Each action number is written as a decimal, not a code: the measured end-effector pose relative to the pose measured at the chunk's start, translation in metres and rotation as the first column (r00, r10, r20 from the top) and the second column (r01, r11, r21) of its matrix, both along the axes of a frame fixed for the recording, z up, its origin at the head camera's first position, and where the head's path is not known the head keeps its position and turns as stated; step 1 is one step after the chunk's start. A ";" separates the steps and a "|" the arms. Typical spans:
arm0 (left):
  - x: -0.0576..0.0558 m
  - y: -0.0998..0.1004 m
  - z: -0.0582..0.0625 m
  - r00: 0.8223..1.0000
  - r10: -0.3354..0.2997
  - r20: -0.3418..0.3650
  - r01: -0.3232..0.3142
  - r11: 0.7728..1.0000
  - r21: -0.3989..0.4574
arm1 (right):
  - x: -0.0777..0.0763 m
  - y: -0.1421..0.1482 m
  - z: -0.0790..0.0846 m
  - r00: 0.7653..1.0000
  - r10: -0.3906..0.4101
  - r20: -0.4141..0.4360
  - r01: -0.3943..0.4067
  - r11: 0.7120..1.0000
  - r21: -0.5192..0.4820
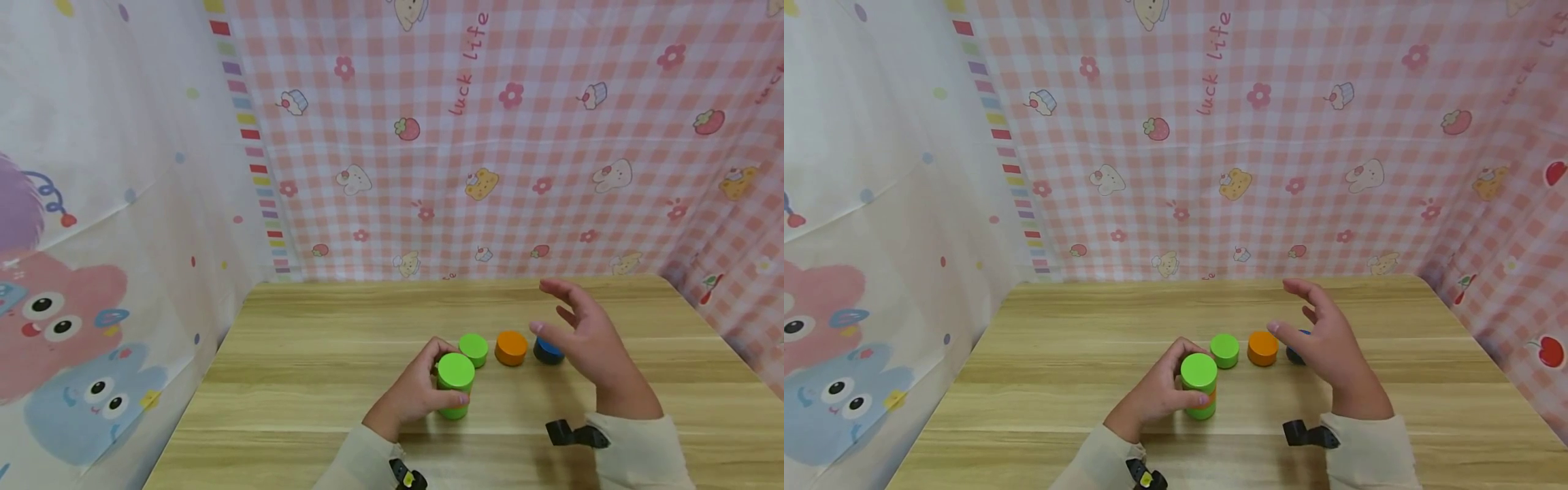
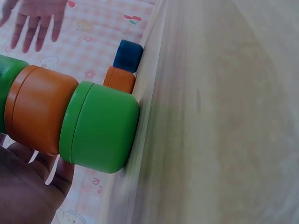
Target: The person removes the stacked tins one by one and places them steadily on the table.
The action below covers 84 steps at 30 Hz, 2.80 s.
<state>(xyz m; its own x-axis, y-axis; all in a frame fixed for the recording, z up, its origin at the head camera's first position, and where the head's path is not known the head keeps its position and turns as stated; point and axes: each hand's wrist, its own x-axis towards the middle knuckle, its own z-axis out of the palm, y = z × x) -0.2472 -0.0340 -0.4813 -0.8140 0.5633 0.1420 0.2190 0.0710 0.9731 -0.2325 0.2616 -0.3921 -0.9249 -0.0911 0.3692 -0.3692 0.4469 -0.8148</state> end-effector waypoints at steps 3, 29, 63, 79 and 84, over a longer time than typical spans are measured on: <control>-0.001 -0.002 -0.001 1.000 -0.014 0.025 0.015 1.000 -0.016 | 0.004 -0.007 0.003 0.998 0.043 -0.036 -0.042 0.999 0.012; -0.004 -0.004 -0.002 0.995 -0.055 0.079 0.066 0.987 -0.146 | 0.004 -0.052 -0.011 0.956 0.285 0.074 -0.291 0.953 0.085; -0.004 -0.006 -0.004 0.996 -0.049 0.068 0.059 0.986 -0.156 | -0.002 -0.074 -0.032 0.872 0.430 0.234 -0.471 0.867 0.162; -0.005 -0.007 -0.006 0.994 -0.069 0.086 0.082 0.984 -0.159 | -0.002 -0.076 -0.034 0.876 0.417 0.244 -0.465 0.865 0.190; -0.006 -0.007 -0.007 0.994 -0.067 0.084 0.080 0.984 -0.162 | -0.002 -0.076 -0.033 0.877 0.414 0.244 -0.461 0.868 0.184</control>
<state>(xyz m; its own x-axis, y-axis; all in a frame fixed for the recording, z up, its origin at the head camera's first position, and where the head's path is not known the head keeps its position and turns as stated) -0.2532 -0.0408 -0.4881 -0.7743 0.6326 -0.0196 0.1539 0.2182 0.9637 -0.2344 0.1859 -0.4254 -0.8192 -0.5631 0.1087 -0.4190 0.4582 -0.7839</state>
